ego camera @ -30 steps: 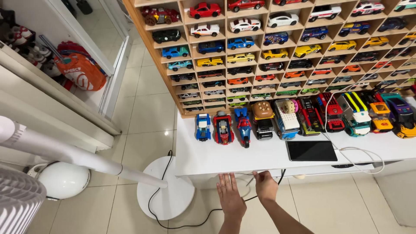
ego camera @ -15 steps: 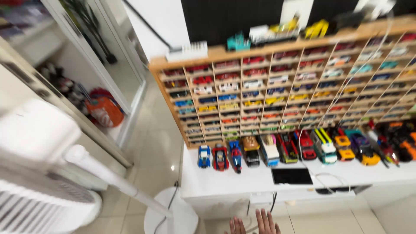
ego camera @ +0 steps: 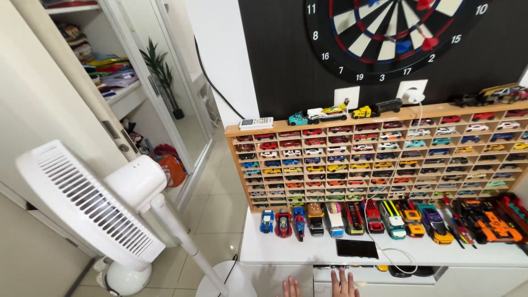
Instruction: The person opens and closes multiple storage units in a bedroom. They open a shoe cabinet, adjust items inside, and close it. They then open and close a drawer containing folded clothes. Finally, they open and close a wall-mounted cabinet above a desk.
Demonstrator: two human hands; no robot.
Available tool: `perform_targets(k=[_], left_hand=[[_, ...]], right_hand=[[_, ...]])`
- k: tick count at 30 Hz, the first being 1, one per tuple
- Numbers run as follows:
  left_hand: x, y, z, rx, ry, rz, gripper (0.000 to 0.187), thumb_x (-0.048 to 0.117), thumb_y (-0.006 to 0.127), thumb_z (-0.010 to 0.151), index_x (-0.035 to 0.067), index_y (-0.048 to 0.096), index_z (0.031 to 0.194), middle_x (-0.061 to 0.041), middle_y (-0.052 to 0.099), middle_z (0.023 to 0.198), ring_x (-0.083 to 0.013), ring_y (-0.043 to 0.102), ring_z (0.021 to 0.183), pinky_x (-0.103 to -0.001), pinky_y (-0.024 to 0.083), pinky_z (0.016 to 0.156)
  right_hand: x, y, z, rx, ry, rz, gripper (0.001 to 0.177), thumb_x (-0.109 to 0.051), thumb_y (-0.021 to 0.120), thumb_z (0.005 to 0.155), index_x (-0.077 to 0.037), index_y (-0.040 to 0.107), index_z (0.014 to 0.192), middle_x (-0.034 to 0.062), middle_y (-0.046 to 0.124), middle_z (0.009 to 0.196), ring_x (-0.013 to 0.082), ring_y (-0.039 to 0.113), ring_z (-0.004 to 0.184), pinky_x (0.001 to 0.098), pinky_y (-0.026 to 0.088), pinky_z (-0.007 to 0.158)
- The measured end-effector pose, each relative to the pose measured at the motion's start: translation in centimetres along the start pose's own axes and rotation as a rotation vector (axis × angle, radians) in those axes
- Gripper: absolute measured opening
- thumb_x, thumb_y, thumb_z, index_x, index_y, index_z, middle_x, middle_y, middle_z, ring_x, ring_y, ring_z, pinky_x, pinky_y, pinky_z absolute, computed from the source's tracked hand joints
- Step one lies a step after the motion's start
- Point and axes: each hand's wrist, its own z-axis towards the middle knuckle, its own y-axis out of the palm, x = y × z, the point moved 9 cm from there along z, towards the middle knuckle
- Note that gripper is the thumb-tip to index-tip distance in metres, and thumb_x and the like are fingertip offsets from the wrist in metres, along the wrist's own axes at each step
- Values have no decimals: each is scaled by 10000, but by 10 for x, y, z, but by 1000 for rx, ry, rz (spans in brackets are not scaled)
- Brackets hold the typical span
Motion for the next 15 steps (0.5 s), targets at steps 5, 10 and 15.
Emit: perform_targets(k=[5,10,15], left_hand=[[6,25,-38,60,-2,-32,1008,334,691,889,55,66,1629,-132,-30,1719,-310,-53,1589,-631,13,1244],[22,26,-72,239,62,-119,1034,301,722,868,30,67,1621,-140,-36,1715,-316,-72,1583,-626,3,1242],[42,4,-102,387,134,-151,991,247,724,867,11,104,1603,-154,9,1711,-325,-24,1578,-585,-13,1236]], right_hand=[[10,-23,-32,154,19,37,1031,-294,815,785,-329,190,1605,-50,44,1730,222,55,1613,463,204,1288],[14,-44,-55,114,-85,59,1021,-259,782,829,-290,114,1602,3,-11,1726,265,-9,1597,512,151,1277],[14,-49,-76,108,-142,58,1017,-218,740,847,-251,86,1625,8,30,1725,238,16,1599,502,164,1274]])
